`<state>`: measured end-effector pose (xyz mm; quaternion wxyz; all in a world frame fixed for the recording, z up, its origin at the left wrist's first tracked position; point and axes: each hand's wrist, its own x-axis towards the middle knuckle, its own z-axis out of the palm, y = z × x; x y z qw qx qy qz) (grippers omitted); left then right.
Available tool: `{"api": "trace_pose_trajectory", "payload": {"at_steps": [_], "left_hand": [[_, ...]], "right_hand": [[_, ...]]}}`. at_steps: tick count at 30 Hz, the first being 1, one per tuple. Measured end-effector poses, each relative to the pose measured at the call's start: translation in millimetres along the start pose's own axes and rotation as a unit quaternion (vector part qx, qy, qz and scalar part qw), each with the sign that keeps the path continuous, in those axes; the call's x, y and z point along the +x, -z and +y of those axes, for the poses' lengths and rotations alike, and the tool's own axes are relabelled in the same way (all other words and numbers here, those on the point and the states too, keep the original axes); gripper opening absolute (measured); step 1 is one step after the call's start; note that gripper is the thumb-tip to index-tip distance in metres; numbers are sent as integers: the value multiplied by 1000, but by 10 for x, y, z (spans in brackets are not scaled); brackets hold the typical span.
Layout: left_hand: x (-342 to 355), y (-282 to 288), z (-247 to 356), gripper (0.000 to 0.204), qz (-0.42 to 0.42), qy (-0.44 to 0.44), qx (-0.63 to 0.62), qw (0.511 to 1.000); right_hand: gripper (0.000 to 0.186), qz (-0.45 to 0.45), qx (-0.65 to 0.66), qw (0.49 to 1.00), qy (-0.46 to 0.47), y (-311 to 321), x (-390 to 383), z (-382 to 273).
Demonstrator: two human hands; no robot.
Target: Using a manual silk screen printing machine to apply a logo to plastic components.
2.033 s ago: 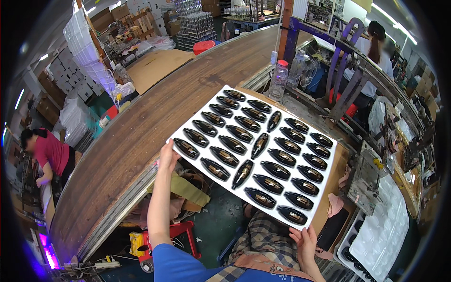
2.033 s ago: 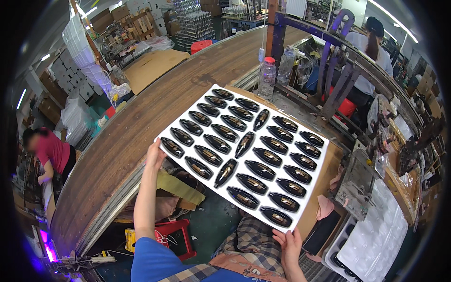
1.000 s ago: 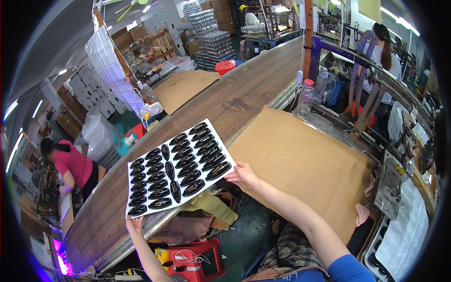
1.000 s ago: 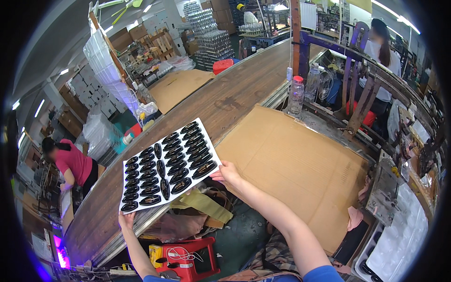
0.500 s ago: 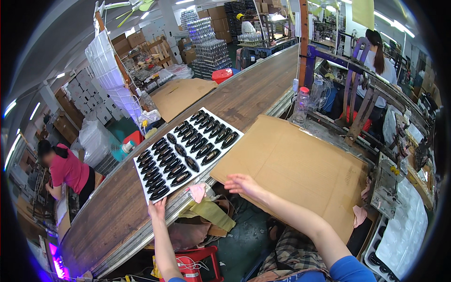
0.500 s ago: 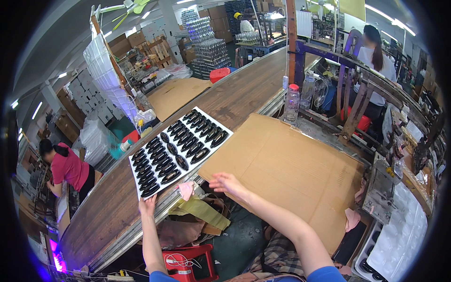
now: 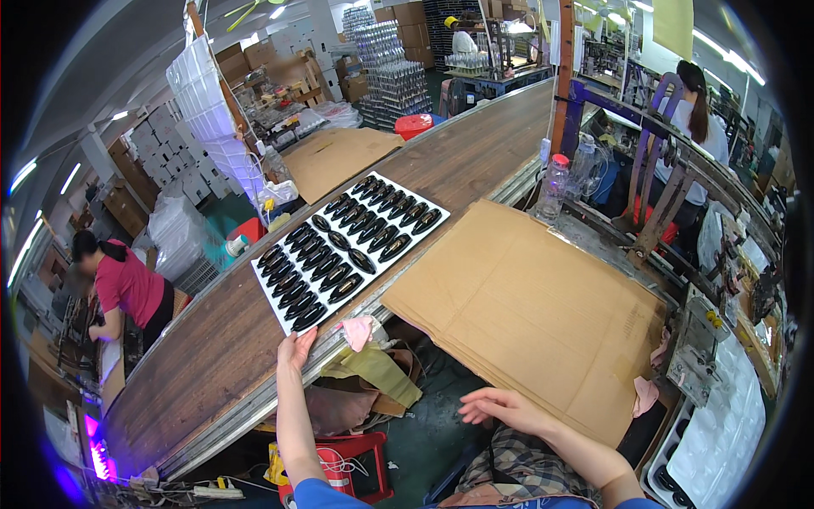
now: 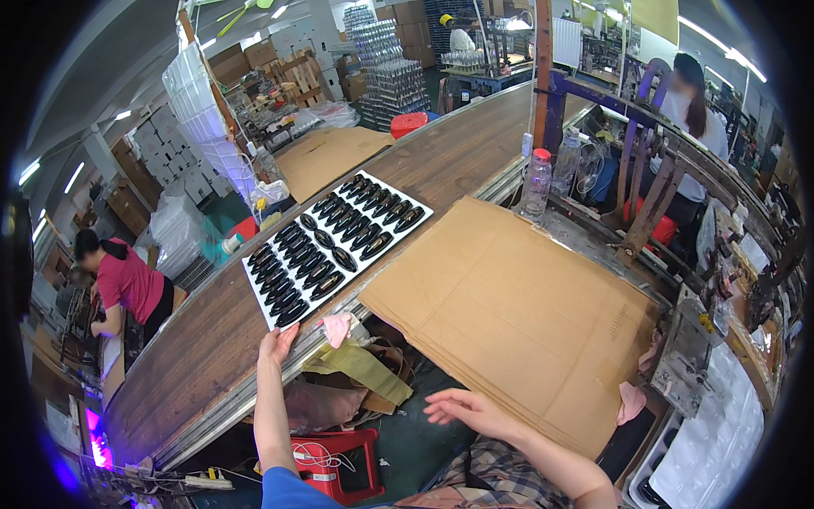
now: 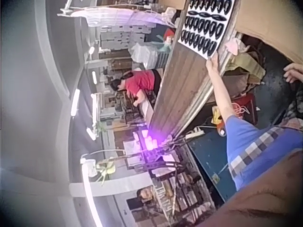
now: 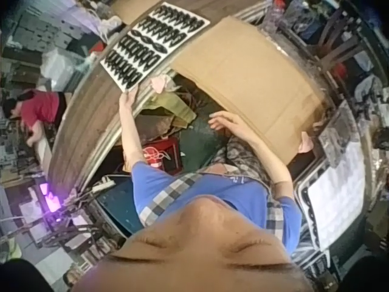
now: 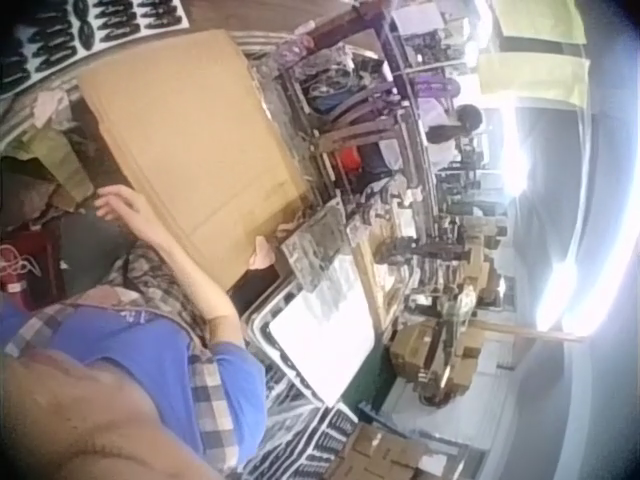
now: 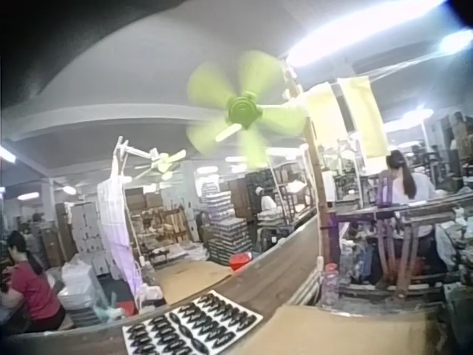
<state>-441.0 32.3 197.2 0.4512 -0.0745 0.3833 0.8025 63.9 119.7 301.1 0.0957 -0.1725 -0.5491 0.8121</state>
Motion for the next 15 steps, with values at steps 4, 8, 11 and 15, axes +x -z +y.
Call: {"api": "trace_pose_trajectory", "payload": {"at_steps": [4,8,11,15], "left_hand": [[51,100,71,34,22,-3,-27,999],[200,150,122,34,11,-27,-25,999],[306,232,81,37,-26,20,-65,997],[-270,-363,-302,39,-32,58,-36,997]], "right_hand": [[30,64,38,997,2,-12,-499,60],[30,140,71,988,12,42,-1012,219],[30,215,78,973,24,82,-1315,343],[33,274,104,953,79,35,-1833,472]]}}
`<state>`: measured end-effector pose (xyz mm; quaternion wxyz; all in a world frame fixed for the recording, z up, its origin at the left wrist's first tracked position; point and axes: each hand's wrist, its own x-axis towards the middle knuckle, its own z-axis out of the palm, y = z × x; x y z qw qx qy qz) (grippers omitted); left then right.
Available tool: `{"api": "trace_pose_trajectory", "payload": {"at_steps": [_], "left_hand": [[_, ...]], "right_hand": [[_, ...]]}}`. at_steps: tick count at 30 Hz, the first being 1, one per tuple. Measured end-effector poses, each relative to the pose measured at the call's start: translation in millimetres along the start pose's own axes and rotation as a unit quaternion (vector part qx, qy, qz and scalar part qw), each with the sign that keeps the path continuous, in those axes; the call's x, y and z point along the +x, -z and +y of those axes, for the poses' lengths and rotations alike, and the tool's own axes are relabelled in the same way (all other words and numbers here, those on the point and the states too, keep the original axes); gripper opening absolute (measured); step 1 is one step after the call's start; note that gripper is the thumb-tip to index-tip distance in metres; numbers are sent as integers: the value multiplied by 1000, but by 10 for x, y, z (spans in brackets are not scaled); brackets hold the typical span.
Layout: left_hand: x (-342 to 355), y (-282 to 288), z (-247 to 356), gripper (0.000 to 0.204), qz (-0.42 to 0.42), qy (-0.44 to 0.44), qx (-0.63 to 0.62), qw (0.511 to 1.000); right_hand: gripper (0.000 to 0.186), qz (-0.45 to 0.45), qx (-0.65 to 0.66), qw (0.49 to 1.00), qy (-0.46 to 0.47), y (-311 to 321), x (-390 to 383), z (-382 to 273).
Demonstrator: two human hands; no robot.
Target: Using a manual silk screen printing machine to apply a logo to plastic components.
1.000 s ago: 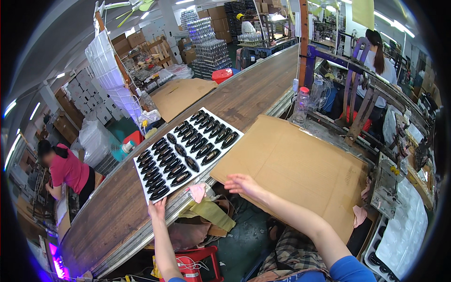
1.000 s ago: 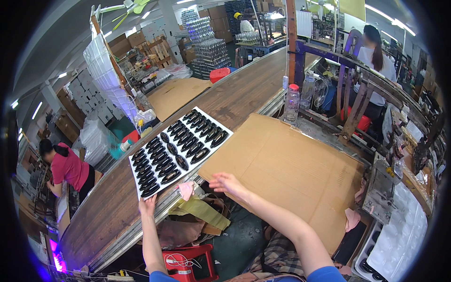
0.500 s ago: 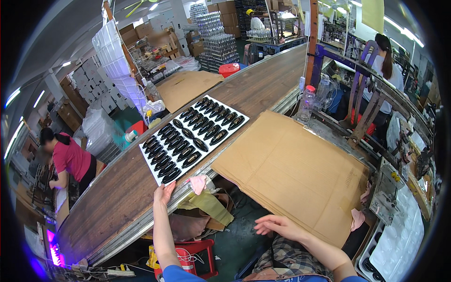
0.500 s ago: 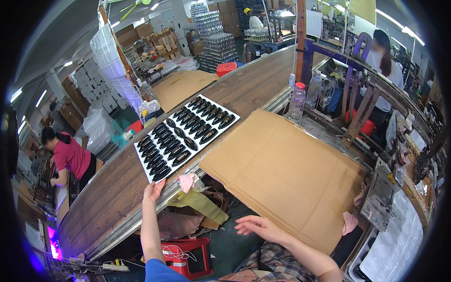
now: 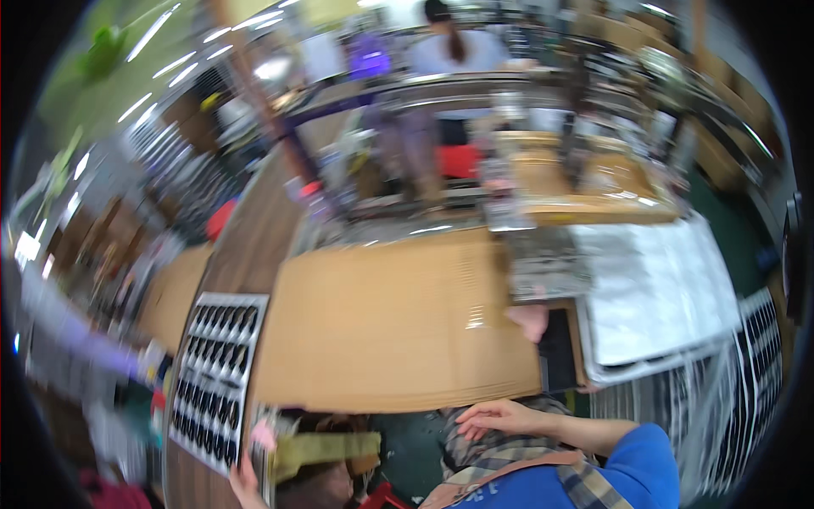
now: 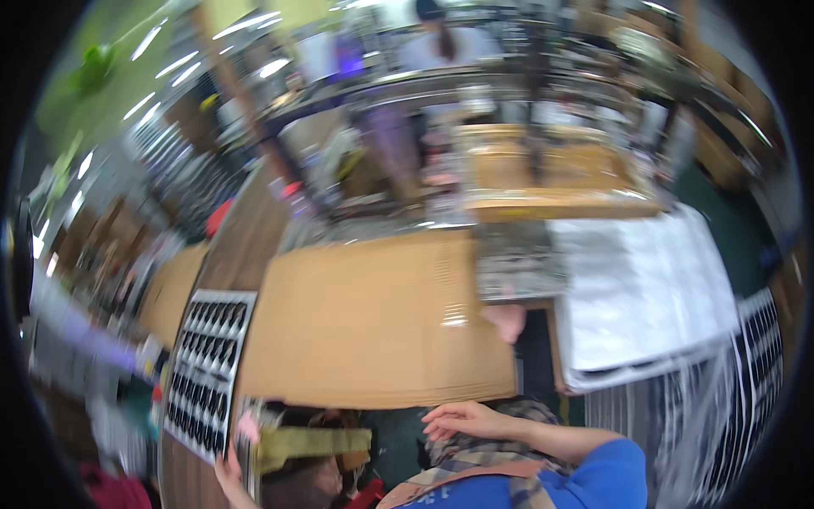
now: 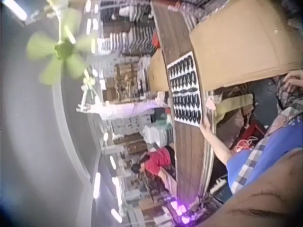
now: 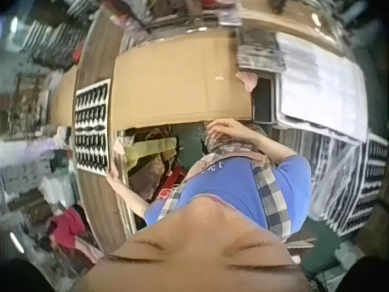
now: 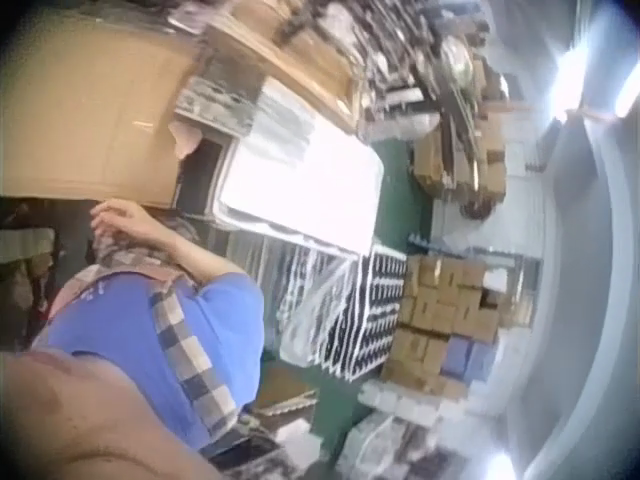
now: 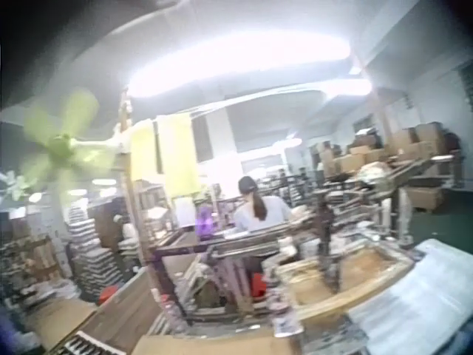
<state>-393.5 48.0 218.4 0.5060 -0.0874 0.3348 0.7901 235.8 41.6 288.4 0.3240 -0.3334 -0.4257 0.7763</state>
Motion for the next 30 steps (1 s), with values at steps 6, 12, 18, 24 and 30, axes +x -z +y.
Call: {"api": "trace_pose_trajectory", "payload": {"at_steps": [6,12,18,24,30], "left_hand": [[-1263,-1101,-1658,44,-173,193,419,870],[-2168,-1821,-3360,36,-467,360,534,606],[-2694,-2254,-4319,34,-647,447,425,448],[-3109,-2490,-4619,33,-701,438,391,405],[-3145,-2491,-4615,32,-700,442,395,398]], "right_hand": [[34,147,93,984,38,254,-863,89],[45,525,62,819,225,353,-1907,-37],[40,615,220,734,186,777,-2549,-357],[21,611,195,731,232,1029,-2789,-508],[27,689,30,573,443,886,-3025,-737]]}}
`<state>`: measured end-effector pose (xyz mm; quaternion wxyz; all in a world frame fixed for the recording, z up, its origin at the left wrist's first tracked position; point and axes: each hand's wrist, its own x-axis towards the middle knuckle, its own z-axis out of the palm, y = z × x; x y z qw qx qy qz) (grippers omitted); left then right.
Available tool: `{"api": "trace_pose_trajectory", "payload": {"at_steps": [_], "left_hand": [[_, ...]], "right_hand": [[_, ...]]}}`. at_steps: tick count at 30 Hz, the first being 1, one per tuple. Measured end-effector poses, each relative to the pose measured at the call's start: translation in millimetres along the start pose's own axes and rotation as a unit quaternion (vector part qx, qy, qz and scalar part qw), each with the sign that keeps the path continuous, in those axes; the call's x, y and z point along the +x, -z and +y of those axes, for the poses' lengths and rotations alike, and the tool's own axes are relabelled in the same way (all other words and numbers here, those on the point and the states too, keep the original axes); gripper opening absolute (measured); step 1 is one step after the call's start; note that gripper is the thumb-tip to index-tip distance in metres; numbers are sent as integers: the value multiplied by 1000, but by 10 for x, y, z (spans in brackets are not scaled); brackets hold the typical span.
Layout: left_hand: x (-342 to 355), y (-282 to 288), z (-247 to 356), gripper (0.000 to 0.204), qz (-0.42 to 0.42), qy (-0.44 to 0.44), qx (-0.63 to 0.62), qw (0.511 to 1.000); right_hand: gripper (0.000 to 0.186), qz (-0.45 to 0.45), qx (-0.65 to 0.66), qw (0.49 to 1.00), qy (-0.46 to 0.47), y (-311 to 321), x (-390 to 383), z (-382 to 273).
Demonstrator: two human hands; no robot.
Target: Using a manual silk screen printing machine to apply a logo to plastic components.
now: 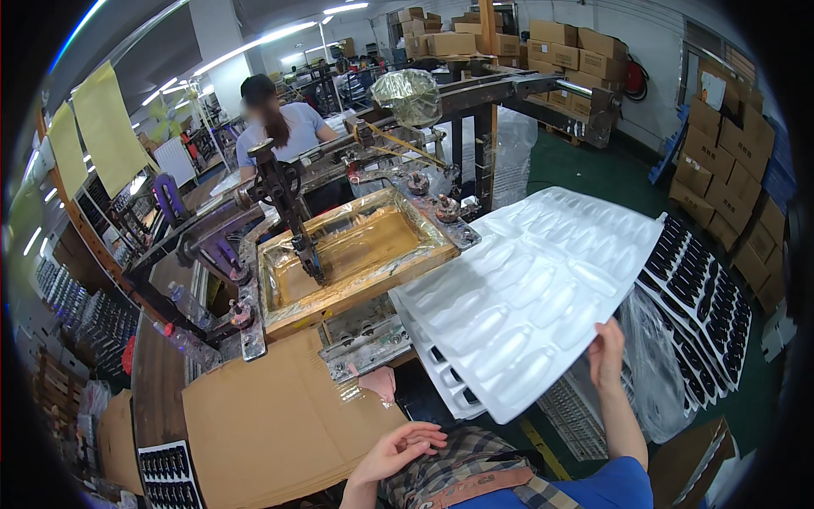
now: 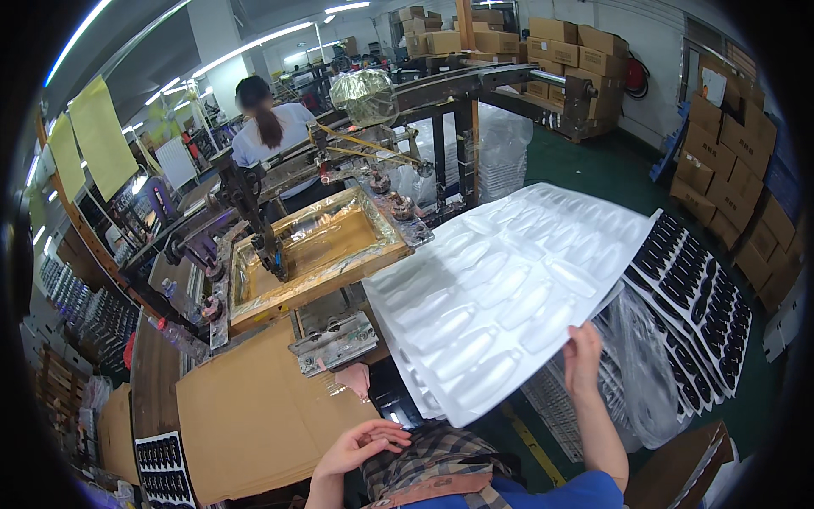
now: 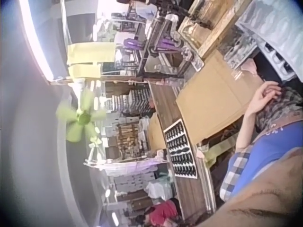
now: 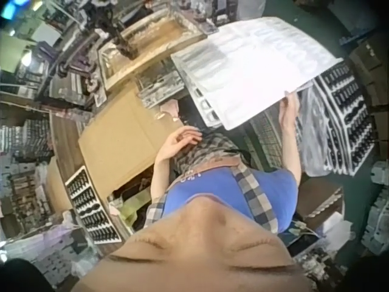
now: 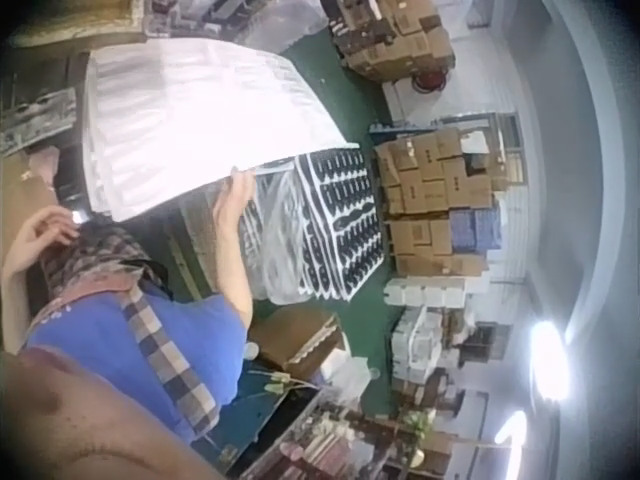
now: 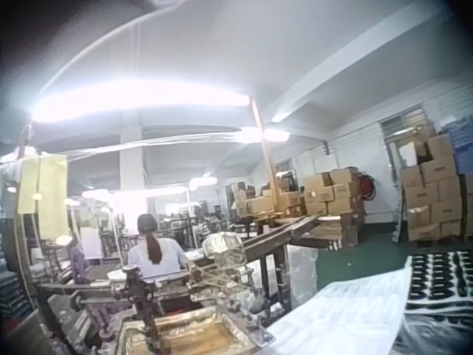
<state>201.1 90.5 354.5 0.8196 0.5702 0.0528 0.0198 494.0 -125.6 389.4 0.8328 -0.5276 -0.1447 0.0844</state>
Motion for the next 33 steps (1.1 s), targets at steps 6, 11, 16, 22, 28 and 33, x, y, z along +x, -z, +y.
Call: {"api": "trace_pose_trajectory", "payload": {"at_steps": [6,11,16,22,28,33], "left_hand": [[35,39,73,30,-9,-12,4,1000],[188,-93,162,28,-11,-42,18,999],[250,-270,424,30,62,-138,115,982],[322,-477,761,56,71,-281,379,879],[105,-585,787,68,105,-282,411,860],[-215,-361,727,47,251,-276,373,850]], "right_hand": [[32,172,-24,978,115,669,98,-302],[50,169,114,978,-50,1810,-93,-316],[57,165,171,969,-70,2158,-285,-37],[50,71,227,966,-99,2047,-392,218],[56,-35,152,981,-114,1317,-276,153],[62,-162,82,976,-122,391,-167,109]]}}
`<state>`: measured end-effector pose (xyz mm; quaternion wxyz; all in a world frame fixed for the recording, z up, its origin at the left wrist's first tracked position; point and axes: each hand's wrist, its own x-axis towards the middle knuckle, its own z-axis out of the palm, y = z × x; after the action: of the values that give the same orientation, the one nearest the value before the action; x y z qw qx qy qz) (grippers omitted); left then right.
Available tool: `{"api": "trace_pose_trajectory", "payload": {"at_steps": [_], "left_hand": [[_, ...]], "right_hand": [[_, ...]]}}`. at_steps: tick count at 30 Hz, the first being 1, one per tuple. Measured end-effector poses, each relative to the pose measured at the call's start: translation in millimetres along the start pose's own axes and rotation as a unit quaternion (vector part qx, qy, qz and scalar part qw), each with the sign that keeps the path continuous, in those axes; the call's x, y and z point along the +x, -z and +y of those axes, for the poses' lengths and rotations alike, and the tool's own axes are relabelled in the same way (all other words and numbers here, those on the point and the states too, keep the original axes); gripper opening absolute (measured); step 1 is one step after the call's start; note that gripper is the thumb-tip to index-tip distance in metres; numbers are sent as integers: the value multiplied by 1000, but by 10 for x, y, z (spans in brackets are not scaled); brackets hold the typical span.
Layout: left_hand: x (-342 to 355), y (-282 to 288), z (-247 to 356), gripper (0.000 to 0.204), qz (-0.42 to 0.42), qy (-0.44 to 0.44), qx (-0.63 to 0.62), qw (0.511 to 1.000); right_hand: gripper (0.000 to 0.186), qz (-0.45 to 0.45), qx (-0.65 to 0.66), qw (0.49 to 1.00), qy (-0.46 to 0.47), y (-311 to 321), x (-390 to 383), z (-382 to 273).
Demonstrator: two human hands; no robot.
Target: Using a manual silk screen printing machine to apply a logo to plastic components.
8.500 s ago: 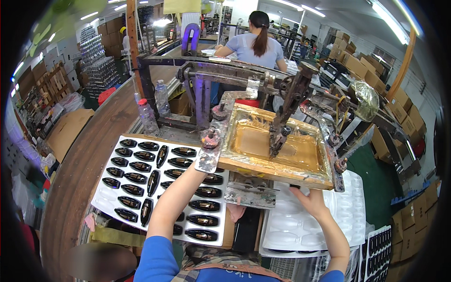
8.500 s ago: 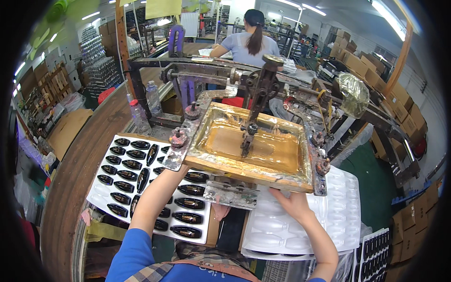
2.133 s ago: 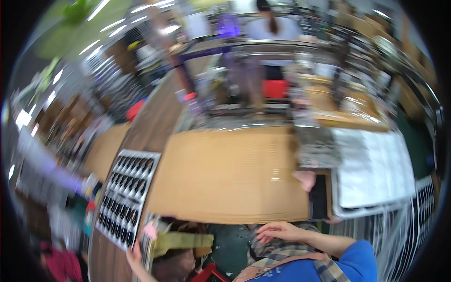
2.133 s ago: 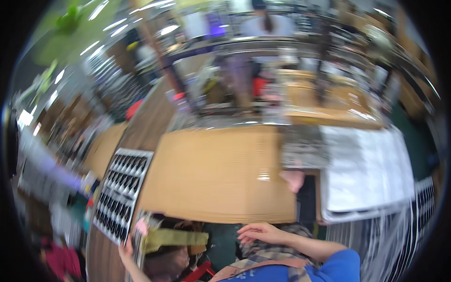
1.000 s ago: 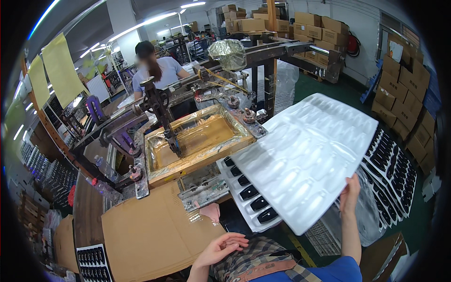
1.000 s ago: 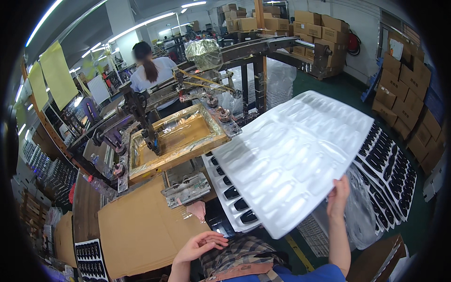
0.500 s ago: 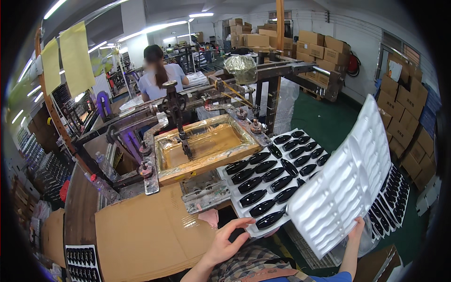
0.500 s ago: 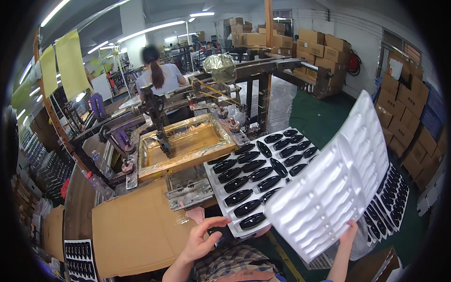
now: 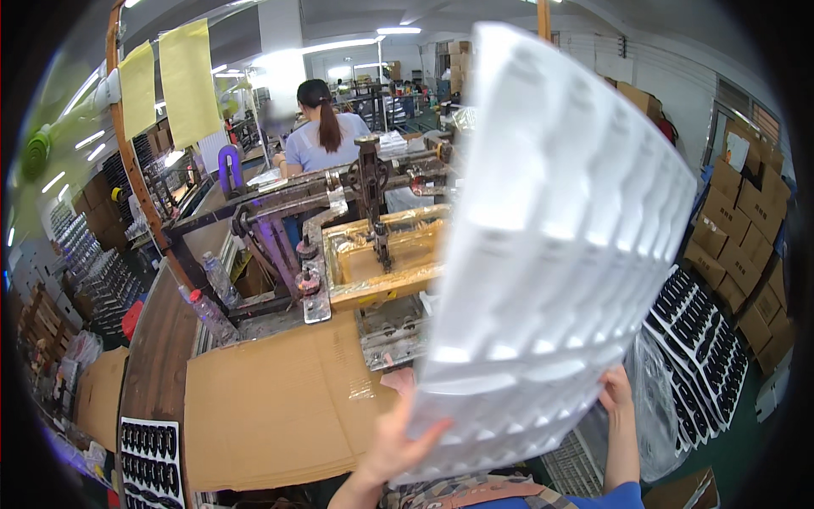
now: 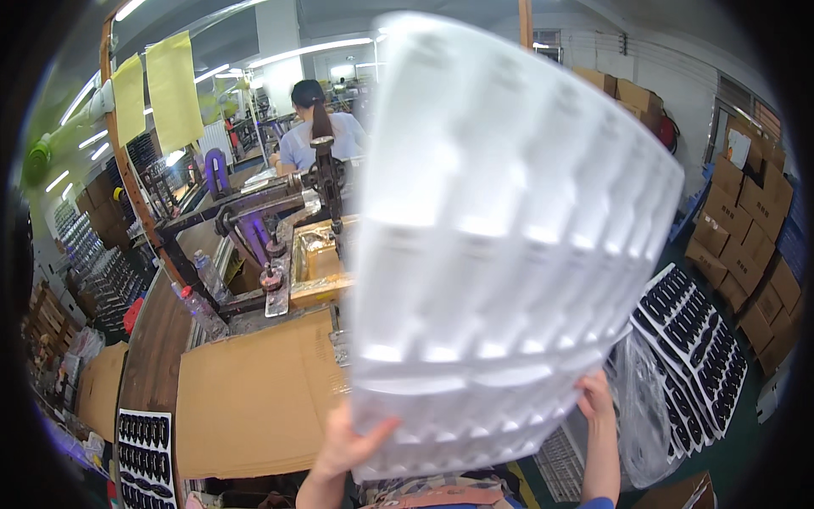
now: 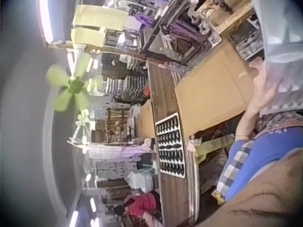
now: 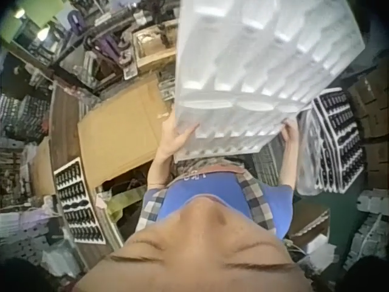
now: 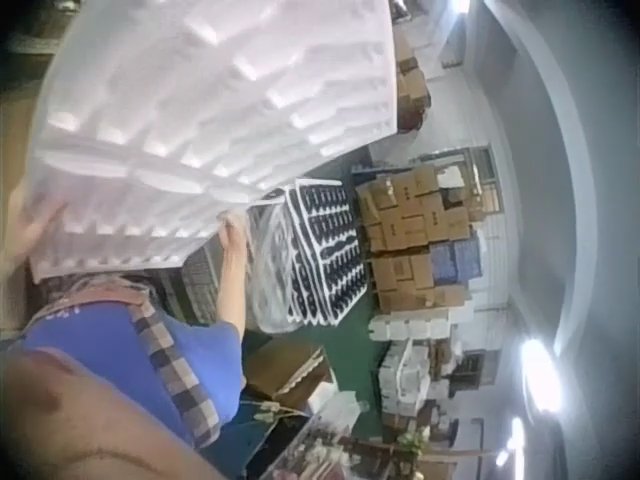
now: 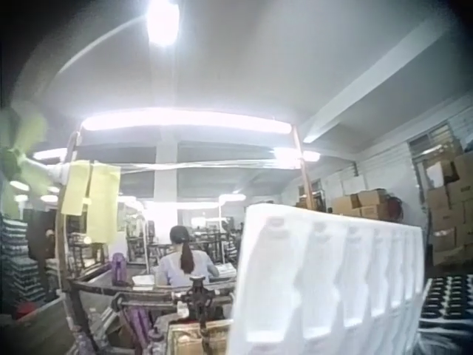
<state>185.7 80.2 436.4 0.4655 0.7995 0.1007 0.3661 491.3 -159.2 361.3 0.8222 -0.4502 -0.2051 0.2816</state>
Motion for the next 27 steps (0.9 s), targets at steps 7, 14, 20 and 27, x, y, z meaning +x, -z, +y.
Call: {"api": "trace_pose_trajectory", "payload": {"at_steps": [7,14,20,27], "left_hand": [[-1884,1468,-432,55,419,121,29,899],[-2673,1805,-361,58,592,301,-34,747],[-2973,1441,-495,56,717,224,-106,651],[-2313,920,-961,45,774,181,-124,594]], "right_hand": [[41,-450,-233,861,-39,-1536,510,-95],[36,-460,-706,537,46,-1525,697,276],[39,-477,-746,455,90,-1429,564,352],[52,-357,-609,699,119,-2159,1131,122]]}}
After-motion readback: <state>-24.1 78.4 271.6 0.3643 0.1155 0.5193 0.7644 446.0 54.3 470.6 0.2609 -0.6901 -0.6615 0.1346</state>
